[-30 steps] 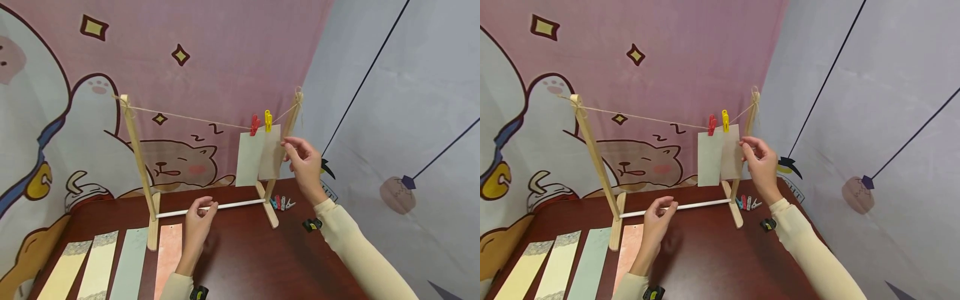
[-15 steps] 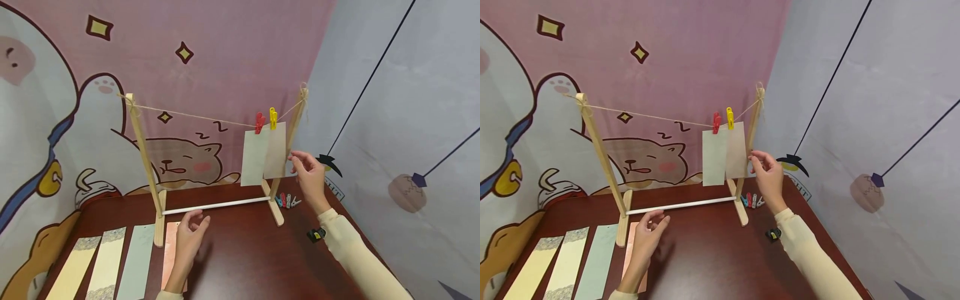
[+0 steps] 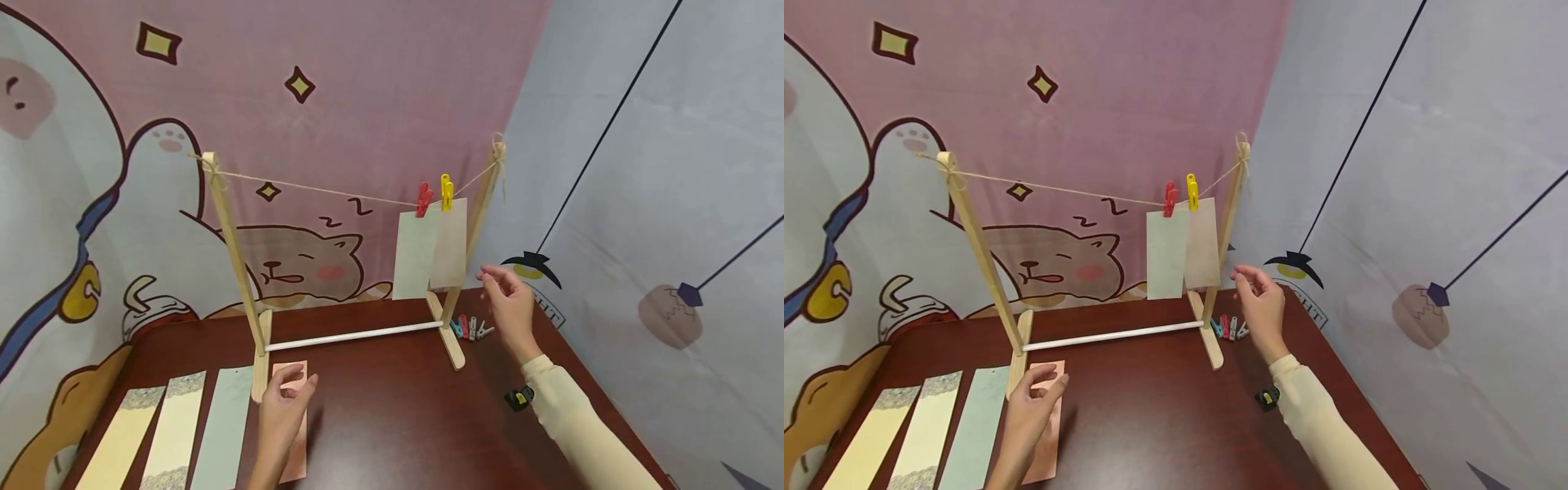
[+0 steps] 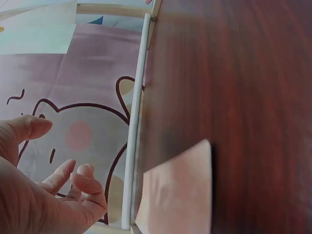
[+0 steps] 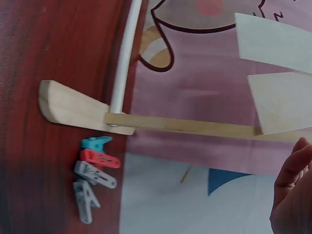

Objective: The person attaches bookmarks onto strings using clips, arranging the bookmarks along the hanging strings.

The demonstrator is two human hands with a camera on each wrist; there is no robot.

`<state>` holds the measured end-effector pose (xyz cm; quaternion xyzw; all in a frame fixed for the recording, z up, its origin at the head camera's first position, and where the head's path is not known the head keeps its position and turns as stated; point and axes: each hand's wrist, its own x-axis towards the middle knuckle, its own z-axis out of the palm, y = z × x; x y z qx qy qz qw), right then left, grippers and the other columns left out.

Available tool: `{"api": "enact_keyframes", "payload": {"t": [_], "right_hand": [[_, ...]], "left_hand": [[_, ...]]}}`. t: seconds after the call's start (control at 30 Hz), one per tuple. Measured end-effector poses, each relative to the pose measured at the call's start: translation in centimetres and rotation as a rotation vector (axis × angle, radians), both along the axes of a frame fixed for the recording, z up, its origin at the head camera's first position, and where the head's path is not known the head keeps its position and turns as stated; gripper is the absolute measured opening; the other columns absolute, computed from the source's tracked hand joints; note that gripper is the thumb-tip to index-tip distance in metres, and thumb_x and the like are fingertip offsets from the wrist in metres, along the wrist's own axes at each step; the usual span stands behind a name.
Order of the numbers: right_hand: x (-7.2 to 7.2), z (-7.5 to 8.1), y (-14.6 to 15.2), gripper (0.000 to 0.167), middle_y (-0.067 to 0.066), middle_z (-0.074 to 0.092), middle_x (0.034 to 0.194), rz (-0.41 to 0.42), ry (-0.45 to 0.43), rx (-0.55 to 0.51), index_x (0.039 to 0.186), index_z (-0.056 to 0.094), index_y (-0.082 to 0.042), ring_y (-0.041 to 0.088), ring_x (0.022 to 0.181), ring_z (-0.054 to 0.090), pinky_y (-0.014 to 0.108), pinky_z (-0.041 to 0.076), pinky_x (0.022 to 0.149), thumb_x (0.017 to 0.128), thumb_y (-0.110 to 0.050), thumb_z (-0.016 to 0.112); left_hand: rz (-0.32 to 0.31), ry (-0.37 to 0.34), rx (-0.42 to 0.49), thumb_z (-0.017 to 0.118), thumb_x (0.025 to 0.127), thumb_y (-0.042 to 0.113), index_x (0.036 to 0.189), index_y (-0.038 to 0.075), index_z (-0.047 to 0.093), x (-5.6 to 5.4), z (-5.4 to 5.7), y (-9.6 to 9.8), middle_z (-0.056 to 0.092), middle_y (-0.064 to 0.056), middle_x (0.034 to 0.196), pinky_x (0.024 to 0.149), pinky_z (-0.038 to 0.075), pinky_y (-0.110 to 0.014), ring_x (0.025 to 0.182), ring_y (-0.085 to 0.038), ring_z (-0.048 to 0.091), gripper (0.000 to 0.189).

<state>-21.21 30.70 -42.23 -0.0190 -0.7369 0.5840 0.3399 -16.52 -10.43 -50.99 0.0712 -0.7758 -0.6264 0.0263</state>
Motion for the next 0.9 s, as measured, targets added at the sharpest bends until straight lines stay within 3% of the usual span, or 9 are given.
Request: {"api": "enact_keyframes", "payload": {"t": [0.23,0.4,0.6,0.9], "right_hand": [[-0.1,-1.5,0.4,0.025,0.007,0.080,0.105,-0.025,-0.061,-0.020,0.126,0.074,0.005,0.007,0.066,0.063,0.020,0.041,0.047,0.109,-0.013,0.069],[-0.3,-2.4,0.9,0.026,0.025,0.076,0.114,-0.074,-0.131,-0.008,0.129,0.073,0.008,0.010,0.068,0.064,0.019,0.042,0.049,0.110,-0.010,0.066],[-0.1,-3.5,1.4,0.027,0.023,0.076,0.112,-0.102,-0.166,0.012,0.128,0.076,0.000,0.022,0.074,0.066,0.020,0.047,0.052,0.110,-0.018,0.069],[0.1,-5.6,2.5,0.022,0.016,0.078,0.108,-0.173,-0.247,0.088,0.119,0.080,-0.007,0.012,0.073,0.063,0.019,0.047,0.059,0.108,-0.024,0.071]], "left_hand": [[0.028,-0.007,-0.039,0.083,0.098,0.023,0.137,-0.002,0.065,0.5,-0.9,-1.5,0.065,-0.023,0.131,0.070,0.048,-0.029,0.093,-0.023,0.057,0.049],[0.031,0.002,-0.146,0.082,0.097,0.024,0.136,-0.006,0.064,1.1,-1.7,-2.2,0.065,-0.027,0.128,0.073,0.051,-0.035,0.096,-0.030,0.064,0.052],[0.055,-0.013,-0.278,0.084,0.093,0.021,0.135,-0.009,0.063,1.8,-2.6,-3.2,0.065,-0.023,0.118,0.076,0.045,-0.038,0.090,-0.026,0.056,0.056],[-0.017,-0.047,-0.386,0.089,0.086,0.020,0.129,-0.020,0.059,2.2,-3.1,-4.2,0.062,-0.025,0.109,0.084,0.050,-0.050,0.095,-0.034,0.058,0.066]]}}
